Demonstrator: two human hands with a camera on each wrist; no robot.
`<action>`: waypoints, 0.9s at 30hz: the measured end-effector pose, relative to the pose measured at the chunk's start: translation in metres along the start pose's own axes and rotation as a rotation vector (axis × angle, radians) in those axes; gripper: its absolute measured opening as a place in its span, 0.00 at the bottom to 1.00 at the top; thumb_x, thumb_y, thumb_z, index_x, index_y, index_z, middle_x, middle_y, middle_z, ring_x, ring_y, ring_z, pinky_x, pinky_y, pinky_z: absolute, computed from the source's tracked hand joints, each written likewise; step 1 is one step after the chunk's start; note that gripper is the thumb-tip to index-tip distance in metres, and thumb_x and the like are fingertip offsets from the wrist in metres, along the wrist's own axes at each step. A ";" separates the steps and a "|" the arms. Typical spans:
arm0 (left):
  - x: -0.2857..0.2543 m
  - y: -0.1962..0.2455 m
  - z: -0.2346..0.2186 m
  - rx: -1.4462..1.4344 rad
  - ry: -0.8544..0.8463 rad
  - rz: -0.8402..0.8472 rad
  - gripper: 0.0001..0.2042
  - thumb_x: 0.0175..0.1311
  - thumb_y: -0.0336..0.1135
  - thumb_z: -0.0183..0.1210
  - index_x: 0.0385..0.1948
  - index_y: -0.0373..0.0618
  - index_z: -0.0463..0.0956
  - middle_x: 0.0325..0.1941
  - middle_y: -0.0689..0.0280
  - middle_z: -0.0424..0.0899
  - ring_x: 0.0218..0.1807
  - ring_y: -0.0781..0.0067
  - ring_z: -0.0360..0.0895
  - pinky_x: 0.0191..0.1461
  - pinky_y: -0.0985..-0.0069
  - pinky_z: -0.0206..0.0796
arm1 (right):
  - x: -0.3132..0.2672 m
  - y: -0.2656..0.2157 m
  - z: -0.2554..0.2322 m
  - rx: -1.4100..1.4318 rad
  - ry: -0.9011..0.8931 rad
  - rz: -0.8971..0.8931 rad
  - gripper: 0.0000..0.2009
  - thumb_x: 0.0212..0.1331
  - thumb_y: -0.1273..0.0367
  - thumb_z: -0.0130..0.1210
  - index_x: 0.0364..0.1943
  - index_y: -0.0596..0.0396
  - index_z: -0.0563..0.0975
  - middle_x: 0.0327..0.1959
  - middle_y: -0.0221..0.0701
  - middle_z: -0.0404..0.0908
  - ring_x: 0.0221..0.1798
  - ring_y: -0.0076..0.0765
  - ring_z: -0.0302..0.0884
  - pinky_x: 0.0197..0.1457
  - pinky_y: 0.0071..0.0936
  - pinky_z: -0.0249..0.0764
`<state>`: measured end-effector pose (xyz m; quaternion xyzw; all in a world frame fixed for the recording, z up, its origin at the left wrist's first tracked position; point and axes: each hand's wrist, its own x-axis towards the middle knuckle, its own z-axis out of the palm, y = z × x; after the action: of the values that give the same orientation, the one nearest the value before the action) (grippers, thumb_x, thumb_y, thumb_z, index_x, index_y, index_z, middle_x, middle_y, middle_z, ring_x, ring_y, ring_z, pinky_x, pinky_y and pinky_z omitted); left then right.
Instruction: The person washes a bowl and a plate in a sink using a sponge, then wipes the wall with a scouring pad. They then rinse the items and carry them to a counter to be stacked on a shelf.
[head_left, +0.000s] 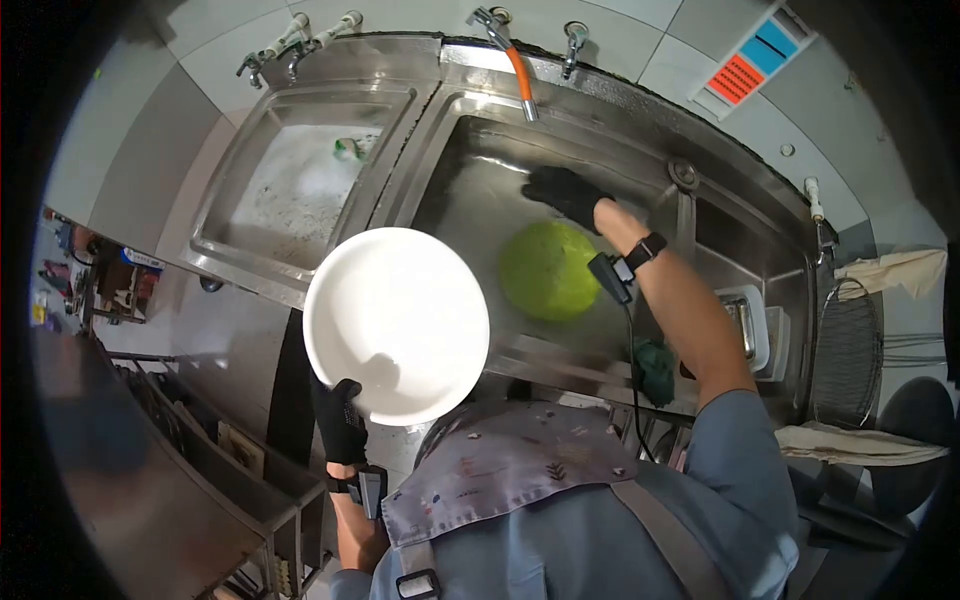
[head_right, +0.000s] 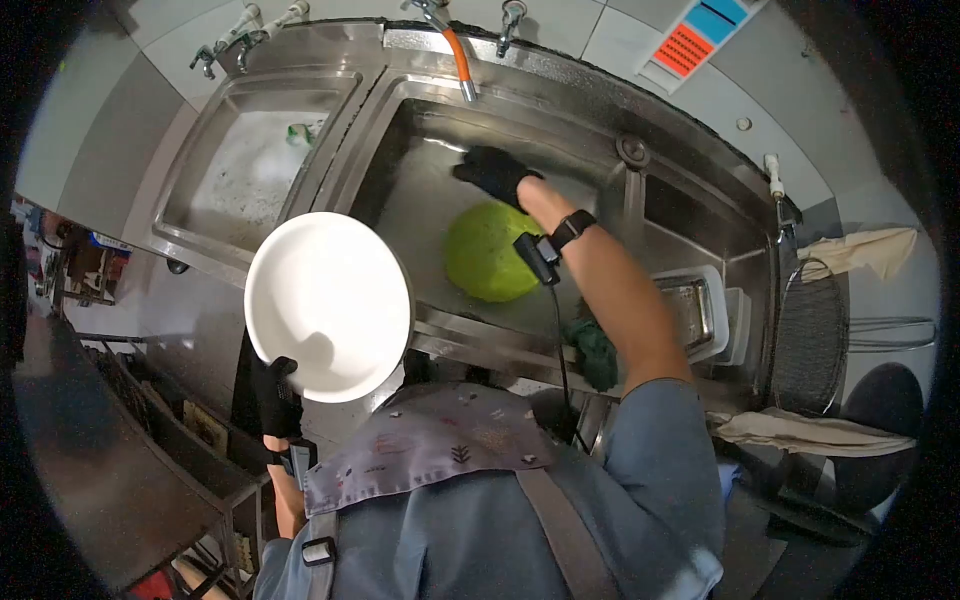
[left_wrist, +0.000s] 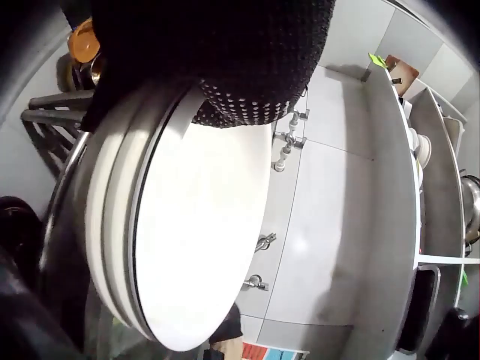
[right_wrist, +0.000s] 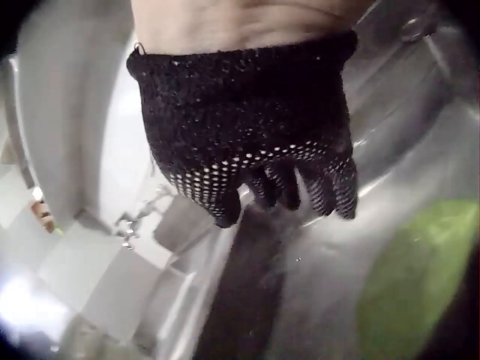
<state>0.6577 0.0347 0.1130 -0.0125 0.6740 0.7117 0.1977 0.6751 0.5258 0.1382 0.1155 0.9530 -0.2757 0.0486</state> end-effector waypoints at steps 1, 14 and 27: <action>0.000 -0.004 -0.004 0.038 0.002 0.005 0.31 0.48 0.24 0.54 0.61 0.35 0.65 0.54 0.58 0.76 0.55 0.65 0.73 0.59 0.73 0.65 | 0.005 0.030 0.005 -0.029 -0.045 0.202 0.30 0.59 0.48 0.57 0.51 0.64 0.77 0.49 0.47 0.80 0.50 0.44 0.78 0.53 0.34 0.74; -0.001 0.008 0.007 -0.007 0.061 -0.002 0.31 0.49 0.19 0.51 0.62 0.37 0.65 0.52 0.60 0.77 0.51 0.66 0.75 0.55 0.73 0.67 | -0.067 0.155 0.098 0.478 -0.260 0.831 0.47 0.56 0.39 0.53 0.72 0.57 0.56 0.76 0.41 0.52 0.77 0.44 0.52 0.76 0.41 0.49; 0.002 -0.008 -0.007 0.039 0.056 0.003 0.27 0.51 0.20 0.53 0.59 0.37 0.68 0.49 0.61 0.78 0.49 0.66 0.76 0.52 0.74 0.68 | -0.013 0.116 0.140 0.702 -0.414 0.600 0.25 0.54 0.54 0.66 0.53 0.53 0.77 0.40 0.28 0.79 0.38 0.25 0.73 0.39 0.29 0.69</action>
<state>0.6569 0.0286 0.1045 -0.0275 0.6931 0.6980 0.1780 0.7201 0.5432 -0.0370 0.3367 0.6980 -0.5706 0.2719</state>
